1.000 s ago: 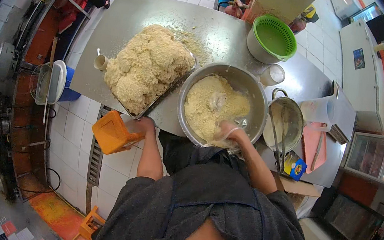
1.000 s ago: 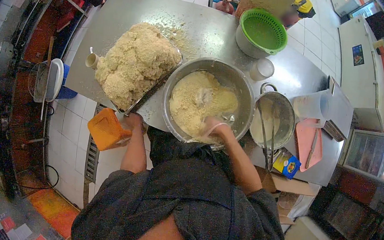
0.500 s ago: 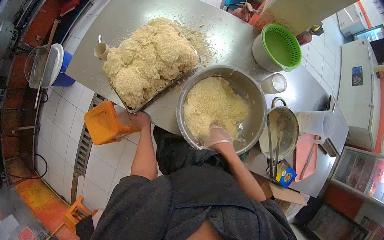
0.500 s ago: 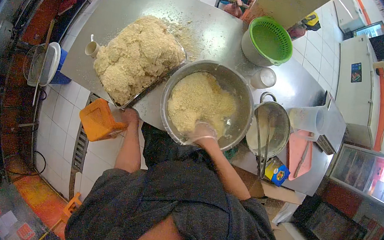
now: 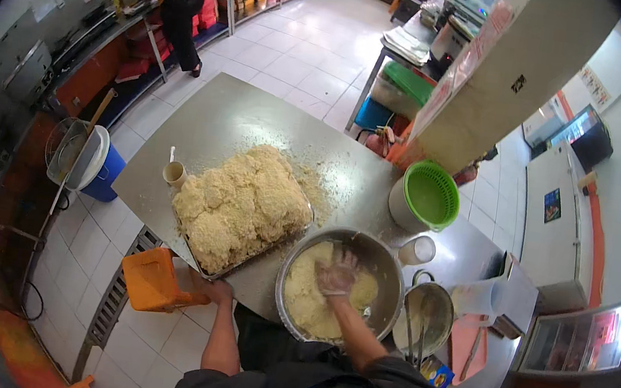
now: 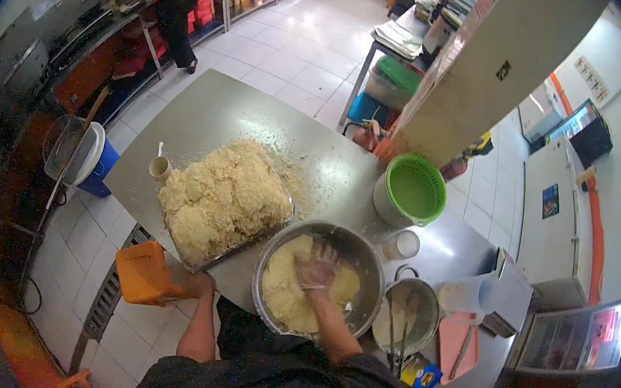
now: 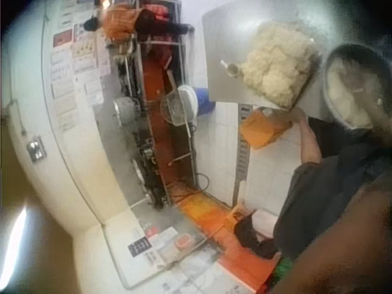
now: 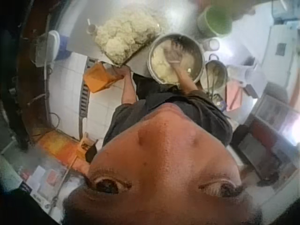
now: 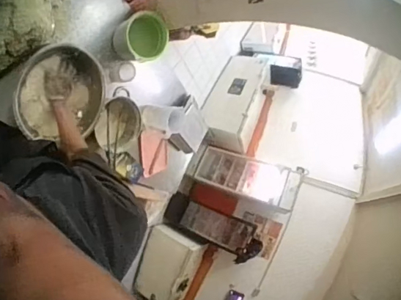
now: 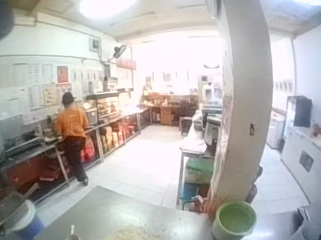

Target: Apply breadcrumbs to pieces of raw food, likely chicken, and stack them on a tray.

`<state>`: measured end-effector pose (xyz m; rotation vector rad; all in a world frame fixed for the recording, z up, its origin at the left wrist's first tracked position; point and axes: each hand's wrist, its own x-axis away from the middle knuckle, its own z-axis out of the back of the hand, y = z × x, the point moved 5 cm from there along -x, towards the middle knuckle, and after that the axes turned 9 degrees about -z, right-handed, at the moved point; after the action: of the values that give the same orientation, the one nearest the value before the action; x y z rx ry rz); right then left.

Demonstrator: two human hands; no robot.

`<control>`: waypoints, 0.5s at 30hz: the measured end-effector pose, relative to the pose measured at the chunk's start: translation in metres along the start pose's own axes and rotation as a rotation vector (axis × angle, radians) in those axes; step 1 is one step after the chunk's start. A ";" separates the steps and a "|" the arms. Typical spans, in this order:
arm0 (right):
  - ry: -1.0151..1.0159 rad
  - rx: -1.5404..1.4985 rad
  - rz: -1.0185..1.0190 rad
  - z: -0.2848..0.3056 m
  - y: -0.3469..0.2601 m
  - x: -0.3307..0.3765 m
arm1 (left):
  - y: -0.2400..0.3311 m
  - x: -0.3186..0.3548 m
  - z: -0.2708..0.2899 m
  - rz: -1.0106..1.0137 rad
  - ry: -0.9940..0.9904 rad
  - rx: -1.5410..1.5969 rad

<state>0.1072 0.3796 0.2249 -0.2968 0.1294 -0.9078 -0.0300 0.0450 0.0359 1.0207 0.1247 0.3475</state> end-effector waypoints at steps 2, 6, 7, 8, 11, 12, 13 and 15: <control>0.163 0.132 -0.037 -0.035 0.016 -0.002 | -0.036 -0.014 -0.021 0.226 -0.146 -0.004; -0.213 0.121 -0.047 -0.076 0.043 -0.006 | -0.101 -0.030 -0.031 -0.163 0.128 -0.387; -0.405 0.094 -0.101 -0.090 0.059 -0.006 | -0.094 -0.032 -0.026 -0.323 0.222 -0.605; -0.508 -0.030 -0.239 -0.083 0.072 -0.005 | -0.083 -0.029 -0.026 -0.298 0.242 -0.602; -0.863 -0.318 -0.386 -0.072 0.108 0.020 | -0.074 -0.005 -0.031 0.304 -0.214 -0.214; -1.142 -0.492 -0.339 -0.077 0.097 0.041 | -0.089 -0.015 -0.011 0.219 -0.172 -0.363; -1.144 -0.493 -0.316 -0.091 0.108 0.046 | -0.088 -0.022 -0.006 0.119 -0.158 -0.502; -1.309 -1.120 -0.366 -0.132 0.162 0.037 | -0.010 0.006 -0.031 0.212 -0.301 -0.375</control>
<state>0.2212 0.4173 0.0497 -1.9342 -0.6819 -0.7572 -0.0298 0.0675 0.0120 0.7034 -0.3126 0.3879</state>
